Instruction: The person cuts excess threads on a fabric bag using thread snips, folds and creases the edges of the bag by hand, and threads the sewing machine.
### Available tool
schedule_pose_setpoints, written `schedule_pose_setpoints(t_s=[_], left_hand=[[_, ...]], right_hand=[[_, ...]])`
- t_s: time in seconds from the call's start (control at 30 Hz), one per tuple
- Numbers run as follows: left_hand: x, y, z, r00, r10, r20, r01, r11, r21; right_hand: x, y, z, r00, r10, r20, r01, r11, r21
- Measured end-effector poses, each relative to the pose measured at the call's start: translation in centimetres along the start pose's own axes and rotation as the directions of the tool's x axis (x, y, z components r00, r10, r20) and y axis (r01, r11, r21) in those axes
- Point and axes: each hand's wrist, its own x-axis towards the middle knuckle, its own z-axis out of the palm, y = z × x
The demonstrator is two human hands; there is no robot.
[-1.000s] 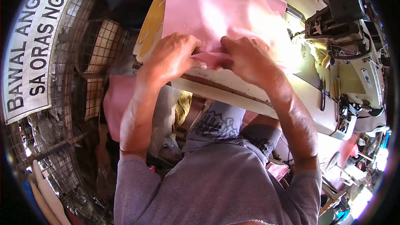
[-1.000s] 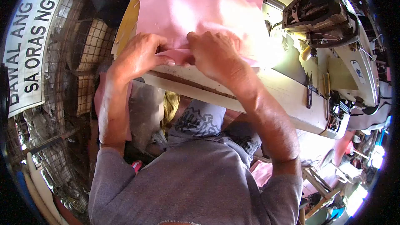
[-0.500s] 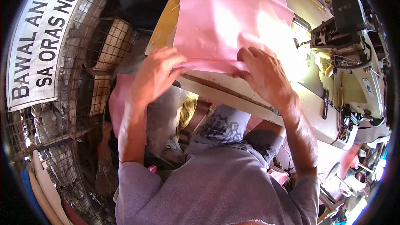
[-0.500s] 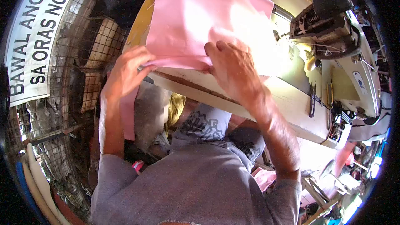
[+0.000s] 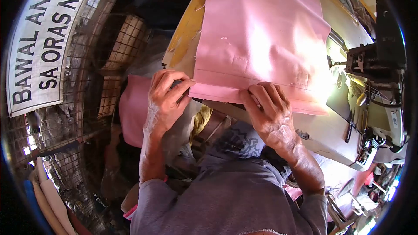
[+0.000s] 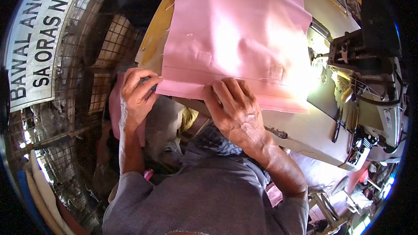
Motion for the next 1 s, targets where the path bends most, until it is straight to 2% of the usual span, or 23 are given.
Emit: schedule_pose_setpoints(t_s=[0.1,0.3,0.5,0.6,0.8,0.9,1.0], left_hand=[[0.0,-0.3,0.4,1.0,-0.008,-0.029,0.007,1.0,-0.027],[0.5,-0.1,0.2,1.0,0.009,0.023,-0.007,0.997,-0.074],[0.6,-0.2,0.8,0.999,0.024,0.031,-0.022,0.997,-0.071],[0.8,-0.1,0.8,1.0,0.004,0.02,-0.003,0.998,-0.061],[1.4,0.2,1.4,0.994,-0.081,-0.076,0.075,0.994,-0.081],[1.7,0.6,1.6,0.984,-0.156,-0.087,0.149,0.986,-0.079],[1.9,0.8,1.4,0.986,-0.153,-0.068,0.152,0.988,-0.021]], right_hand=[[-0.1,0.0,0.1,1.0,0.011,0.014,-0.011,1.0,-0.013],[0.2,-0.1,0.3,0.999,0.042,0.012,-0.041,0.999,-0.018],[1.6,-0.4,0.5,0.998,0.049,0.044,-0.051,0.997,0.059],[2.0,-0.2,0.5,0.993,0.103,0.057,-0.107,0.992,0.071],[3.8,0.7,0.3,0.973,0.209,0.097,-0.227,0.944,0.239],[4.4,1.0,-0.2,0.956,0.237,0.173,-0.277,0.924,0.264],[5.1,1.5,-0.1,0.933,0.266,0.243,-0.339,0.877,0.34]])
